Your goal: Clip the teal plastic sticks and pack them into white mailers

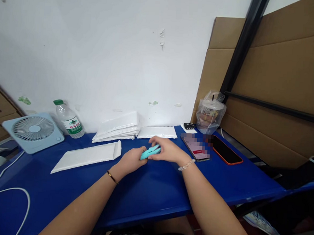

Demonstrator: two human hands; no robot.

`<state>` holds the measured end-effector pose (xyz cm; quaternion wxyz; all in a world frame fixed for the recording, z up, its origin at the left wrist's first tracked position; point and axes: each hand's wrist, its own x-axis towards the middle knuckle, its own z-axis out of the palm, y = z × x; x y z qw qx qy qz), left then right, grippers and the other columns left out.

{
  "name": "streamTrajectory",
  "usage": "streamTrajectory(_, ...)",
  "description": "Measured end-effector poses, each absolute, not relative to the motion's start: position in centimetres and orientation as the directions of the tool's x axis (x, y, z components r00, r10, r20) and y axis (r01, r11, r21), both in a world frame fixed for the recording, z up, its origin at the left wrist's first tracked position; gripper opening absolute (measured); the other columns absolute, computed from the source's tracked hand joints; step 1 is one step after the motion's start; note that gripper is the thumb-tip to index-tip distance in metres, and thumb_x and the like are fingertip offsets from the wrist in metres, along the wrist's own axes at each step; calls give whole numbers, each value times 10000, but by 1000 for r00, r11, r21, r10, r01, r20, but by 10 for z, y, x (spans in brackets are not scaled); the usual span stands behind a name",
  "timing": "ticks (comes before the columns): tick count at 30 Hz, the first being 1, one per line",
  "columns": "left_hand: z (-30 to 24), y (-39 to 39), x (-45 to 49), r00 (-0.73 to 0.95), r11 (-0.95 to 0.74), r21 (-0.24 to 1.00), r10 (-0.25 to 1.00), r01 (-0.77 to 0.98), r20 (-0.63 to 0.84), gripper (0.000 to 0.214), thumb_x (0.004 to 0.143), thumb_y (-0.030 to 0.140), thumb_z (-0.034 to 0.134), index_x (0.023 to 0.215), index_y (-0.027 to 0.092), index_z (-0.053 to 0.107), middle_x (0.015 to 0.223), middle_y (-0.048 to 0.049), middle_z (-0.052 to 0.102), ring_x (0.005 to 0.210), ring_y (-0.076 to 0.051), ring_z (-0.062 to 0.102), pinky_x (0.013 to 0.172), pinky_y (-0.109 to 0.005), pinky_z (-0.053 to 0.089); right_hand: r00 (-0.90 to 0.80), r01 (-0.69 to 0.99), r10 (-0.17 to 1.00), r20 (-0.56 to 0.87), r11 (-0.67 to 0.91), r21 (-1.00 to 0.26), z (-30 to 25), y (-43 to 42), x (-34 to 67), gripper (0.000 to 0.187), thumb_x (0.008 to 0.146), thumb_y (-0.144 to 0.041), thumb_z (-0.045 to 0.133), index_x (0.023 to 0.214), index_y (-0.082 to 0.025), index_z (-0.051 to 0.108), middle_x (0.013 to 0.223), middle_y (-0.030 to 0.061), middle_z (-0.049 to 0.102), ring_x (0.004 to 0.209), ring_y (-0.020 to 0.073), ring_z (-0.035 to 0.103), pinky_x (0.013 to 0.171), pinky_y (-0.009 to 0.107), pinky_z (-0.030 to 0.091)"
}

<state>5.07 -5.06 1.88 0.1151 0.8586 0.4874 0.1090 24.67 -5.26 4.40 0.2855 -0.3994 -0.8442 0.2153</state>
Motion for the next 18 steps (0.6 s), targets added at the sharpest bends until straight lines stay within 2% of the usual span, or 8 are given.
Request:
streamTrajectory(3, 18, -50, 53, 511, -469, 568, 854, 676, 96, 216, 825, 402, 497, 833, 188, 530, 707, 1, 584, 628, -149, 554, 561, -245, 361, -340, 300, 817, 466, 564, -769, 48, -54, 245, 399, 877, -411, 498, 1245, -256, 488, 1241, 75, 553, 1154, 235, 502, 947, 381, 399)
streamTrajectory(6, 19, -52, 55, 537, -414, 763, 837, 496, 105, 227, 774, 390, 578, 775, 173, 513, 720, 12, 557, 643, -124, 519, 588, -239, 368, -391, 71, 822, 414, 475, -877, 45, -53, 234, 424, 901, -459, 447, 1279, -272, 486, 1301, 78, 520, 1219, 245, 462, 1013, 428, 355)
streamTrajectory(8, 22, -55, 56, 562, -283, 888, 826, 362, 34, 263, 728, 382, 637, 768, 172, 483, 673, 35, 503, 573, -91, 460, 547, -227, 352, -378, -130, 823, 425, 407, -904, 41, -54, 227, 513, 867, -499, 491, 1329, -281, 433, 1331, 83, 494, 1238, 254, 446, 1015, 445, 357)
streamTrajectory(11, 25, -64, 60, 678, 25, 987, 724, 158, -127, 347, 668, 377, 698, 773, 187, 427, 562, 90, 366, 442, -42, 306, 449, -201, 269, -434, -295, 805, 404, 297, -908, 39, -59, 220, 669, 747, -494, 658, 1336, -271, 433, 1346, 85, 485, 1255, 264, 427, 1032, 448, 336)
streamTrajectory(13, 27, -70, 63, 739, 137, 984, 651, 110, -173, 373, 640, 382, 717, 753, 186, 421, 521, 107, 316, 416, -32, 273, 431, -196, 251, -588, -247, 742, 322, 215, -945, 39, -66, 214, 546, 701, -429, 721, 1192, -235, 579, 1304, 88, 527, 1230, 271, 450, 1027, 443, 340)
streamTrajectory(14, 29, -72, 64, 749, 132, 984, 637, 123, -179, 369, 637, 391, 717, 749, 179, 438, 517, 102, 329, 419, -37, 299, 435, -200, 273, -635, -220, 717, 287, 189, -957, 40, -69, 212, 419, 711, -398, 719, 1080, -217, 640, 1273, 88, 552, 1213, 270, 465, 1015, 439, 353)
streamTrajectory(16, 37, -72, 60, 754, -10, 983, 643, 183, -134, 379, 632, 409, 722, 824, 158, 513, 588, 51, 457, 501, -81, 446, 494, -235, 376, -612, -254, 737, 287, 160, -954, 44, -72, 209, 200, 767, -380, 665, 851, -199, 670, 1159, 86, 619, 1151, 259, 515, 954, 421, 407)
streamTrajectory(18, 48, -67, 44, 771, -278, 926, 637, 255, -21, 583, 572, 400, 768, 1056, 160, 551, 881, -46, 602, 797, -182, 585, 693, -310, 471, -488, -374, 809, 328, 145, -916, 49, -70, 214, 210, 802, -388, 621, 705, -203, 606, 885, 60, 676, 953, 229, 609, 849, 395, 465)
